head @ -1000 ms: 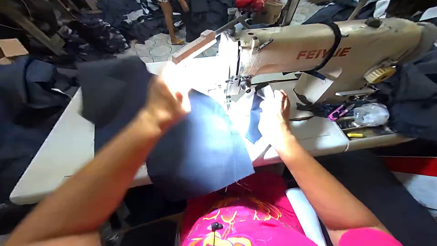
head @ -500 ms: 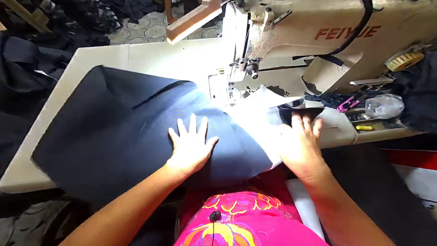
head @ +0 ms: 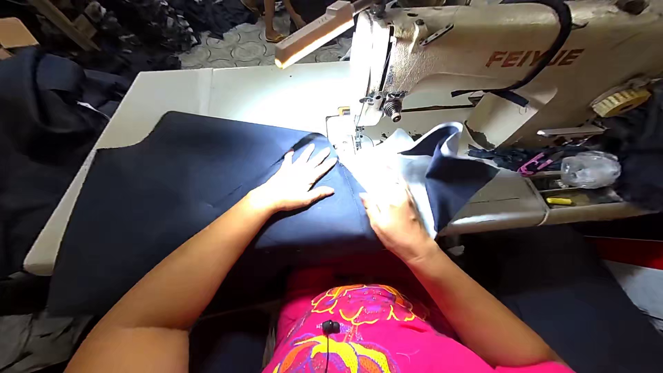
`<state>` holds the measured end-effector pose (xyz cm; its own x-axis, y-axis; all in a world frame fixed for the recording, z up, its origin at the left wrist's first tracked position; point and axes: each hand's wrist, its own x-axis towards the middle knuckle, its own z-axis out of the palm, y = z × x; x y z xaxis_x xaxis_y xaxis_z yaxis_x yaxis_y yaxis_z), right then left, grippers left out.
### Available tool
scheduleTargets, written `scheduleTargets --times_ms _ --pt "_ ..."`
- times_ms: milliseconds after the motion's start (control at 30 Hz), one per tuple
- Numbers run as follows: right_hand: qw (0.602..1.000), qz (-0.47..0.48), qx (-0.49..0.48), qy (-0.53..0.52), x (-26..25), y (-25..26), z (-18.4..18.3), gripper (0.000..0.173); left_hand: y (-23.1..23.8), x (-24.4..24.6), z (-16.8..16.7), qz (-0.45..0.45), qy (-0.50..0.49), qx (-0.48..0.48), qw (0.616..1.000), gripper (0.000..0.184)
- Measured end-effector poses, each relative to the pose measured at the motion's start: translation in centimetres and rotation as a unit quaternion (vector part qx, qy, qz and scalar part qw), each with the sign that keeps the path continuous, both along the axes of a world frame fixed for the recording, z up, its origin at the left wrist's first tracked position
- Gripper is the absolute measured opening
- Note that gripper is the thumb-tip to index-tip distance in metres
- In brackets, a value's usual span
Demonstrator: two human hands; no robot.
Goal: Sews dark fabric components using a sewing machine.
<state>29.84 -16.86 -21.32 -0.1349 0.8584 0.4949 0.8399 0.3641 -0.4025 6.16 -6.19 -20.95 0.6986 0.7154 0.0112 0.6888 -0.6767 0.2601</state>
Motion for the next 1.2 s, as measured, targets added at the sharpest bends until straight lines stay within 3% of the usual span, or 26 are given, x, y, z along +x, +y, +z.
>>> scheduleTargets --times_ms 33,100,200,300,400,467,533,600,667,733,767,800,900,967,1067,1133,1200 --pt "1.0 0.016 -0.007 -0.018 -0.5 0.7 0.0 0.043 0.3 0.2 0.2 -0.01 0.004 -0.005 1.0 0.077" --pt "0.984 0.02 -0.147 -0.096 -0.7 1.6 0.2 0.064 -0.1 0.2 0.5 0.004 0.017 -0.004 1.0 0.073" --pt "0.97 -0.003 -0.199 -0.14 0.0 2.5 -0.1 0.071 -4.2 -1.8 0.6 0.155 0.008 0.05 0.987 0.06" --pt "0.961 -0.004 -0.236 -0.147 0.5 2.6 0.2 0.073 -7.5 -7.5 1.3 0.363 0.053 -0.029 0.93 0.06" --pt "0.959 0.005 -0.242 -0.147 0.5 2.6 0.2 0.072 -7.0 -16.2 3.7 0.45 0.093 -0.105 0.882 0.065" --pt "0.959 0.019 -0.233 -0.157 0.7 2.7 0.1 0.071 -5.1 -20.8 8.1 0.435 0.1 -0.139 0.884 0.053" --pt "0.963 0.039 -0.218 -0.154 0.7 2.6 0.0 0.07 -2.7 -21.9 14.2 0.348 0.08 -0.169 0.919 0.033" --pt "0.963 0.051 -0.216 -0.153 0.8 2.6 -0.1 0.07 0.4 -20.7 20.1 0.286 0.094 -0.192 0.934 0.031" --pt "0.962 0.058 -0.215 -0.155 0.7 2.7 -0.1 0.07 6.1 -19.8 22.6 0.291 0.146 -0.093 0.941 0.04" --pt "0.962 0.055 -0.213 -0.164 0.7 2.6 -0.1 0.071 11.0 -16.6 20.6 0.406 0.17 0.082 0.894 0.05" --pt "0.961 0.053 -0.213 -0.166 0.6 2.6 -0.1 0.071 11.7 -13.2 19.4 0.455 0.177 0.133 0.863 0.053" --pt "0.961 0.051 -0.213 -0.168 0.6 2.5 0.0 0.071 11.1 -9.5 18.3 0.467 0.165 0.154 0.855 0.056" --pt "0.966 0.05 -0.2 -0.154 0.7 2.5 -0.4 0.071 6.5 -1.4 13.5 0.323 0.06 0.125 0.936 0.042" --pt "0.97 0.049 -0.192 -0.14 0.8 2.5 -0.5 0.071 4.3 -0.3 7.4 0.224 0.019 0.056 0.973 0.059" --pt "0.97 0.039 -0.202 -0.132 1.1 2.2 -0.3 0.073 0.7 -2.0 0.8 0.253 0.033 0.001 0.967 0.072" --pt "0.977 0.039 -0.185 -0.098 1.4 1.9 -0.6 0.069 -0.1 -3.7 -0.1 0.304 0.014 0.02 0.953 0.082" --pt "0.992 0.05 -0.116 0.006 1.3 1.6 -1.1 0.051 -0.9 -3.8 0.4 0.269 -0.047 0.085 0.958 0.083"
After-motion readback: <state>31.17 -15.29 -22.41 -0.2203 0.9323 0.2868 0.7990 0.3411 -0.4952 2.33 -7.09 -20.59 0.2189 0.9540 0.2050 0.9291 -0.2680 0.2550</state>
